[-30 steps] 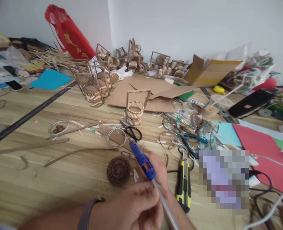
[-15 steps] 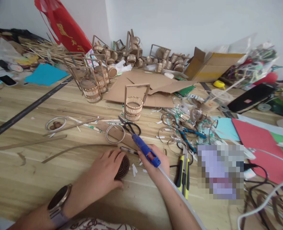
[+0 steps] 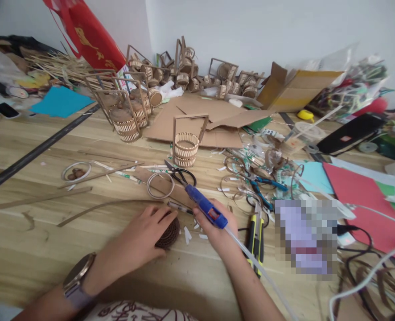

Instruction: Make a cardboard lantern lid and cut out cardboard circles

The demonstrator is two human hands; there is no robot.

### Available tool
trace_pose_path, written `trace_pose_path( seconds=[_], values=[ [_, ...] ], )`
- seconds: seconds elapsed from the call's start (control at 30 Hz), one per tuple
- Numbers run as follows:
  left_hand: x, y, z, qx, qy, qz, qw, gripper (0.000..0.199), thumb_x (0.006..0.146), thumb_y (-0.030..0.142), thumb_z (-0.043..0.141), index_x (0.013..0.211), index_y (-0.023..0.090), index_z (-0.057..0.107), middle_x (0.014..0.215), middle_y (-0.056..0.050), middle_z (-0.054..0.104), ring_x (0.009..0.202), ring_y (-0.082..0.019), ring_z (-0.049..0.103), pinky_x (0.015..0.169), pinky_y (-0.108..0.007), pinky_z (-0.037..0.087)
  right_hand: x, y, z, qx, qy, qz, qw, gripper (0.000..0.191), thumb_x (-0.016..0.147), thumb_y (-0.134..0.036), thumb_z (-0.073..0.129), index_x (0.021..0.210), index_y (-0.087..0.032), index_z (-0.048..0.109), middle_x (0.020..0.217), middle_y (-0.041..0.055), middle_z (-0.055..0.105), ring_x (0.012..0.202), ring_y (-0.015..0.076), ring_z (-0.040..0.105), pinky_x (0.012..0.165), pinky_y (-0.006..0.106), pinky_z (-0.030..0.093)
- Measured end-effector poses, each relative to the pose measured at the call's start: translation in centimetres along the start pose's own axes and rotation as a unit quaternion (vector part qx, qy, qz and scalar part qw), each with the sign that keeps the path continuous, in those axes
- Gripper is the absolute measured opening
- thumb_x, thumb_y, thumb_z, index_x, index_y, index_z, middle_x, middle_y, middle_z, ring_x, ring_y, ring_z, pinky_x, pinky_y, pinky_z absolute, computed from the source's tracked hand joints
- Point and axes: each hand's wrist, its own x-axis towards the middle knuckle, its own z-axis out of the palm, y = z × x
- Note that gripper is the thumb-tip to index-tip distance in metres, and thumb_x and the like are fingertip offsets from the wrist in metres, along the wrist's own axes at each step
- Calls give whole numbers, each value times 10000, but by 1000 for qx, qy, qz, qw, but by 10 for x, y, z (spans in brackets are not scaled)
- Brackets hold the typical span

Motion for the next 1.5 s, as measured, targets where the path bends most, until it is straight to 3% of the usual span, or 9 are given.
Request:
trace_pose_path(
  seconds=[0.1,0.2,0.3,0.4,0.53,0.77,1.2,1.5],
  values=[
    [0,-5,-9,-74,48,-16,996,806,672,220,810,1403,121,483,1408,-196,530,1263,-410,478,1078,-584,390,1,4,-5,21,13,20,999,231,756,-443,732,756,-212,720,650,33,728,585,223,662,550,315,541],
    [-1,-11,-18,-206,111,-6,972,816,717,238,747,1449,145,400,1457,-173,458,1341,-353,424,1147,-536,329,3,15,-16,79,23,31,996,278,742,-475,766,788,-202,742,749,68,773,690,256,713,651,364,593],
    [-1,-17,-19,-324,152,15,934,763,781,287,701,1461,210,363,1481,-139,405,1364,-317,410,1148,-493,340,7,24,-30,151,-58,13,987,321,742,-530,771,789,-212,770,756,74,783,703,267,732,668,382,614],
    [-1,-22,-13,-370,176,25,912,742,797,299,687,1461,254,358,1473,-125,386,1367,-327,401,1138,-501,348,9,22,-40,165,-165,-7,972,358,763,-575,745,799,-222,788,725,79,782,678,262,741,621,351,617],
    [1,-30,-5,-364,194,61,909,749,801,295,688,1470,291,350,1461,-110,367,1383,-340,368,1157,-520,307,10,6,-41,140,-245,-20,959,459,741,-665,715,766,-214,794,693,96,777,618,258,731,550,327,603],
    [4,-37,-4,-321,210,114,916,756,837,315,692,1489,325,309,1456,-107,351,1397,-333,348,1170,-514,287,13,-11,-34,157,-299,-39,940,517,771,-703,654,729,-206,789,692,89,743,616,234,691,553,316,567],
    [2,-37,1,-306,228,128,916,787,838,460,710,1503,344,306,1464,-101,363,1385,-334,370,1161,-491,314,8,-7,-24,187,-307,-44,932,467,780,-666,677,723,-207,746,640,73,718,624,227,657,595,349,559],
    [0,-36,-2,-285,262,120,914,811,784,559,746,1472,366,361,1439,-97,424,1352,-333,430,1132,-467,364,9,-7,-25,177,-334,-59,924,503,803,-689,635,713,-199,701,663,50,635,643,210,580,588,330,470]
  ],
)
